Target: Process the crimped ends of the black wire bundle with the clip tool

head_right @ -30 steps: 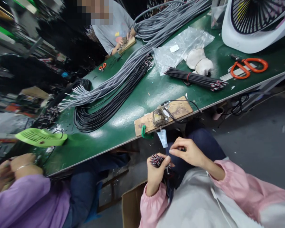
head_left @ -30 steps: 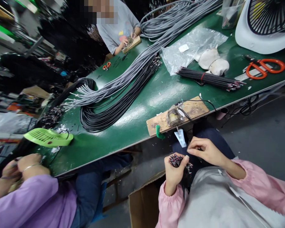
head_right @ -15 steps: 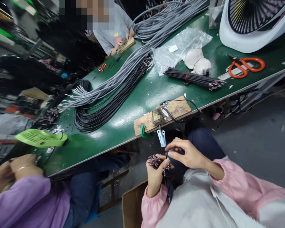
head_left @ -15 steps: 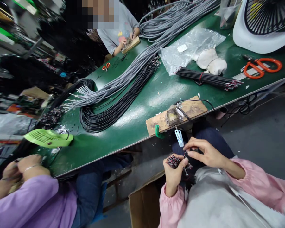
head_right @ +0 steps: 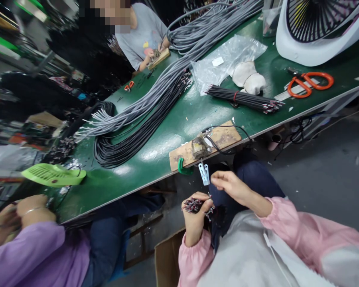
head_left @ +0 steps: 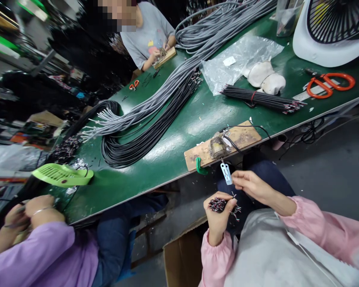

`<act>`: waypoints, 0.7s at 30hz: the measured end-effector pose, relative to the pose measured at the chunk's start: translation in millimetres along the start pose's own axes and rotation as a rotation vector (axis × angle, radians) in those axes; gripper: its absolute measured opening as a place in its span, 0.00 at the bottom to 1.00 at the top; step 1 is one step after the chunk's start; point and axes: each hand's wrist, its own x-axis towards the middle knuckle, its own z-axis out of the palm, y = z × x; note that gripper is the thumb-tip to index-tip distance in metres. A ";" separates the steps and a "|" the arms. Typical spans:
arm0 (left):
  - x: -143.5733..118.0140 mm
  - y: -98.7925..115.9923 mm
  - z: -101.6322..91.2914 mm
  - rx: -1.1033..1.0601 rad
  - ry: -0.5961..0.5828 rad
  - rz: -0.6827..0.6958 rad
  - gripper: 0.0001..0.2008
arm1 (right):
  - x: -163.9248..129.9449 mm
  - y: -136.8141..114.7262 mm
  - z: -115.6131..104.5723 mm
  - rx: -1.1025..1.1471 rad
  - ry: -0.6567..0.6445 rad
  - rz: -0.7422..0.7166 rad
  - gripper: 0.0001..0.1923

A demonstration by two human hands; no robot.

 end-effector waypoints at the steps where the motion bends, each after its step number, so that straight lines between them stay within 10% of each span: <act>1: 1.5 1.8 -0.9 0.034 0.018 0.031 0.04 | 7.1 -4.9 -0.4 -0.088 0.052 -0.050 0.17; 6: 9.6 8.6 -2.3 0.121 0.065 0.108 0.03 | 32.0 -23.9 5.4 -0.263 0.040 -0.103 0.23; 21: 18.4 11.9 2.9 0.184 0.033 -0.065 0.05 | 25.3 4.9 -9.3 0.375 -0.071 0.162 0.26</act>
